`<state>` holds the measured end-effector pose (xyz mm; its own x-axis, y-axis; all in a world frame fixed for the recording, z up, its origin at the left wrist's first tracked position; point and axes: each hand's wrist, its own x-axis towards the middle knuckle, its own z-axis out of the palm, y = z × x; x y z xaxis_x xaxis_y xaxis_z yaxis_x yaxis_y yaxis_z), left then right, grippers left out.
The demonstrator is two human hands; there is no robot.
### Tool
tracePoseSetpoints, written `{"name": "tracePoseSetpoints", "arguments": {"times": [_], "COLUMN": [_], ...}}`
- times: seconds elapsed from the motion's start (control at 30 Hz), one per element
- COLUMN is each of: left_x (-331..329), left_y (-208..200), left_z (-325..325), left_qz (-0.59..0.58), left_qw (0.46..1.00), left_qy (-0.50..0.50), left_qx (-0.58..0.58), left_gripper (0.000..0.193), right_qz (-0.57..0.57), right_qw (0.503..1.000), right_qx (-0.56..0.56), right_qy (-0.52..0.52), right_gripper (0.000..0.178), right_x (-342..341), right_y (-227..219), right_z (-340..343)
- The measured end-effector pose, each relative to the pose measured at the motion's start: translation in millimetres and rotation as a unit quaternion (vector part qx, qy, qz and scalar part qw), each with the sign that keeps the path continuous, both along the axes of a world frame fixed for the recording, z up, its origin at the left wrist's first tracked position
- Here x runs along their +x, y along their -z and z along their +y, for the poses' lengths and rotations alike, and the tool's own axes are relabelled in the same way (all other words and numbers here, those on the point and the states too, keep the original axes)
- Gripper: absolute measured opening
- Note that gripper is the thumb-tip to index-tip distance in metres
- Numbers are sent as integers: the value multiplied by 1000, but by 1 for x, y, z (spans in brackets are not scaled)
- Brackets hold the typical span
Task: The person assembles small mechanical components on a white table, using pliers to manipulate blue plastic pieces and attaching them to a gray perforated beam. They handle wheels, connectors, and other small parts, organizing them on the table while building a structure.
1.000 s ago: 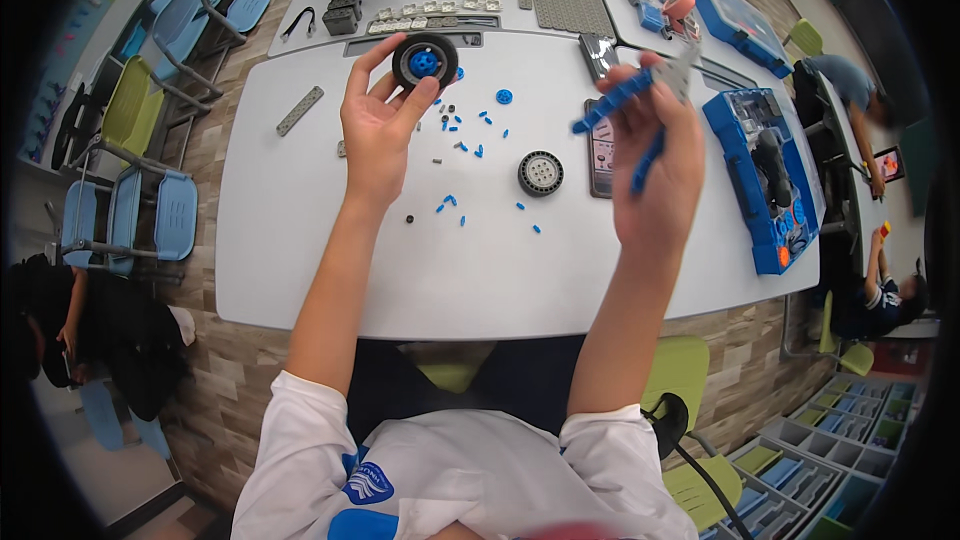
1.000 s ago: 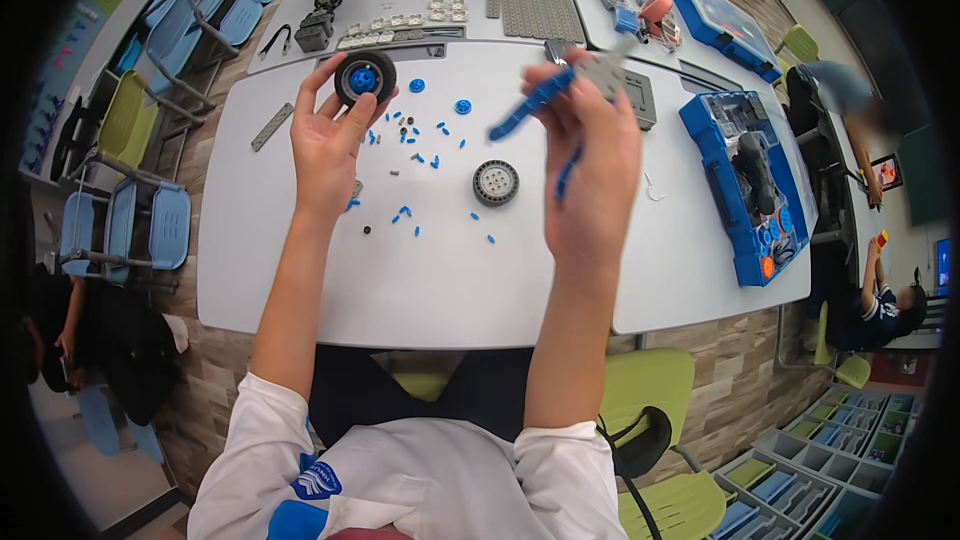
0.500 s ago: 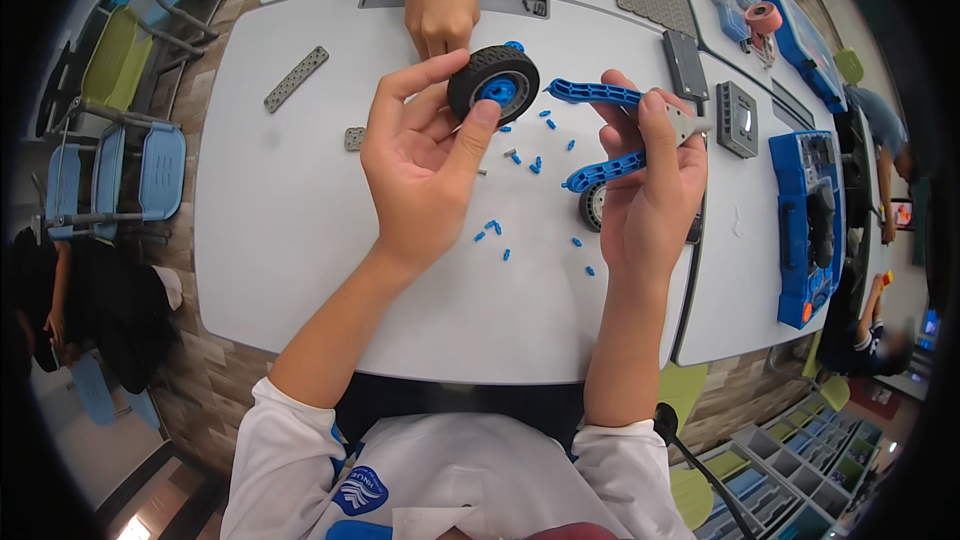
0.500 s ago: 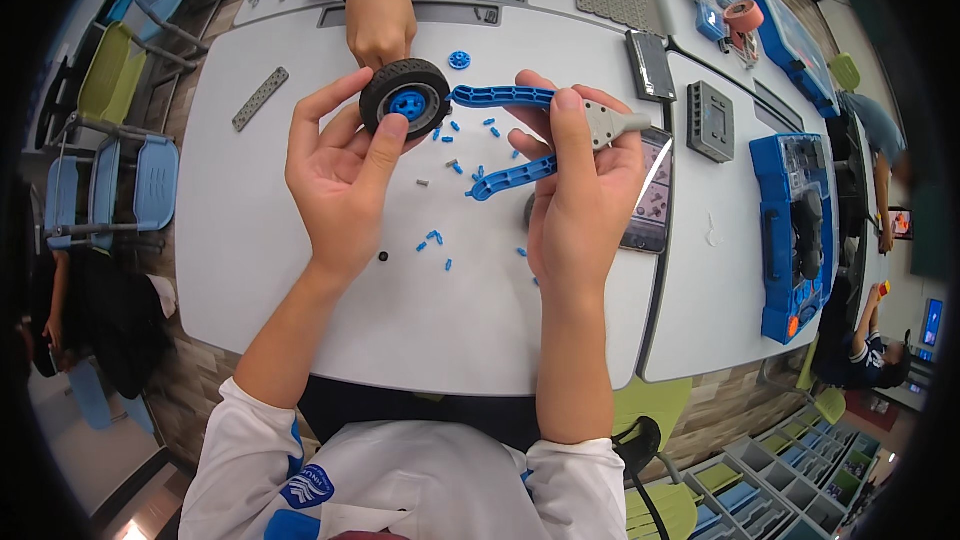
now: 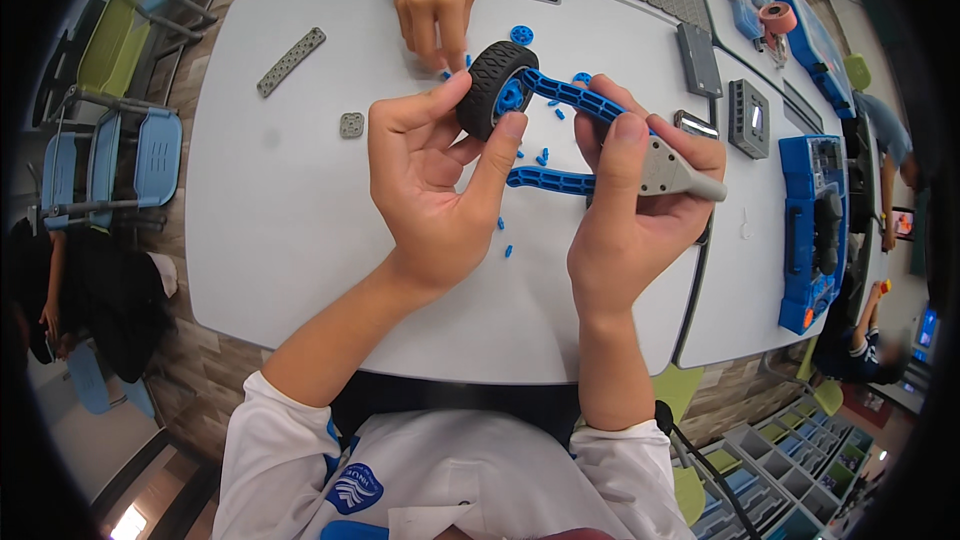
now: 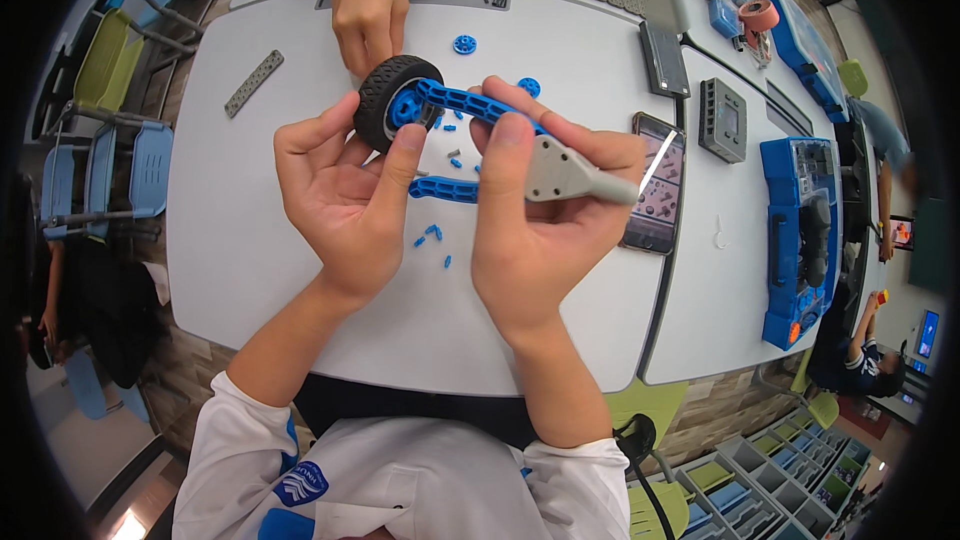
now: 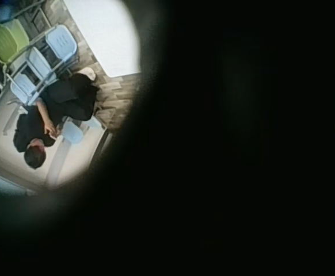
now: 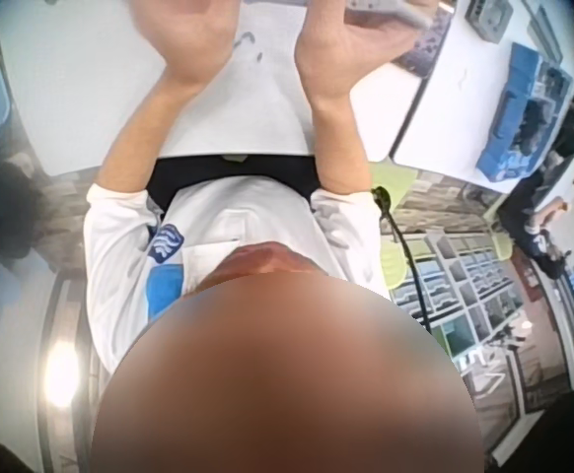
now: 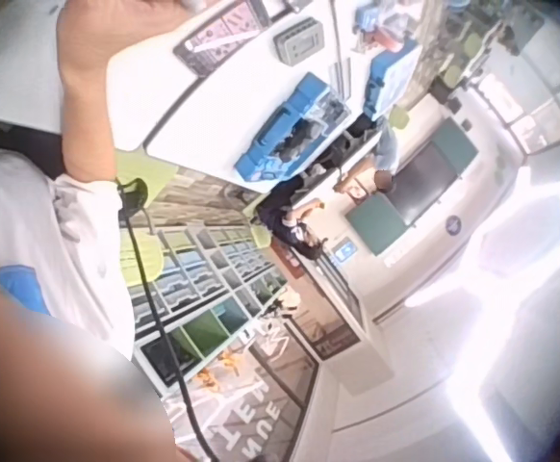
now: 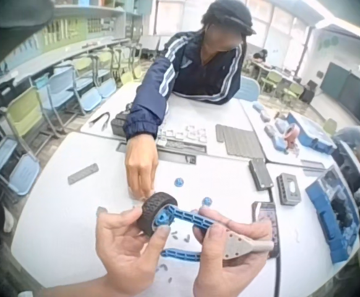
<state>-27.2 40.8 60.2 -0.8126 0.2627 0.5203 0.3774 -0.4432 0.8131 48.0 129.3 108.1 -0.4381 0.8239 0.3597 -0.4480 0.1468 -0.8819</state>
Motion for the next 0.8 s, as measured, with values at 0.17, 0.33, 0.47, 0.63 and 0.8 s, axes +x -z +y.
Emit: {"name": "tracePoseSetpoints", "arguments": {"times": [0.17, 0.33, 0.47, 0.63, 0.8], "left_x": [-1, -2, -3, -2, -21], "left_y": [-1, -3, -5, -14, -24], "left_z": [-2, -5, -6, -2, -6], "left_qz": [-5, -16, 27, -75, -203], "left_qw": [1000, 999, 997, 994, 971], "left_qy": [19, 37, 51, 73, 92], "left_qx": [1, -24, -57, -40, -80], "left_gripper": [47, 45, 45, 45, 47], "right_qz": [2, -49, -70, -59, -69], "right_qw": [1000, 998, 997, 997, 997], "right_qx": [-21, -29, -19, -45, 13], "right_qy": [-16, -22, -10, -8, 34], "right_gripper": [30, 23, 22, 22, 20], "right_x": [3, 7, 12, 16, 38], "right_y": [-1, -5, -7, -3, -14], "right_z": [1, 19, 32, 36, 79]}}
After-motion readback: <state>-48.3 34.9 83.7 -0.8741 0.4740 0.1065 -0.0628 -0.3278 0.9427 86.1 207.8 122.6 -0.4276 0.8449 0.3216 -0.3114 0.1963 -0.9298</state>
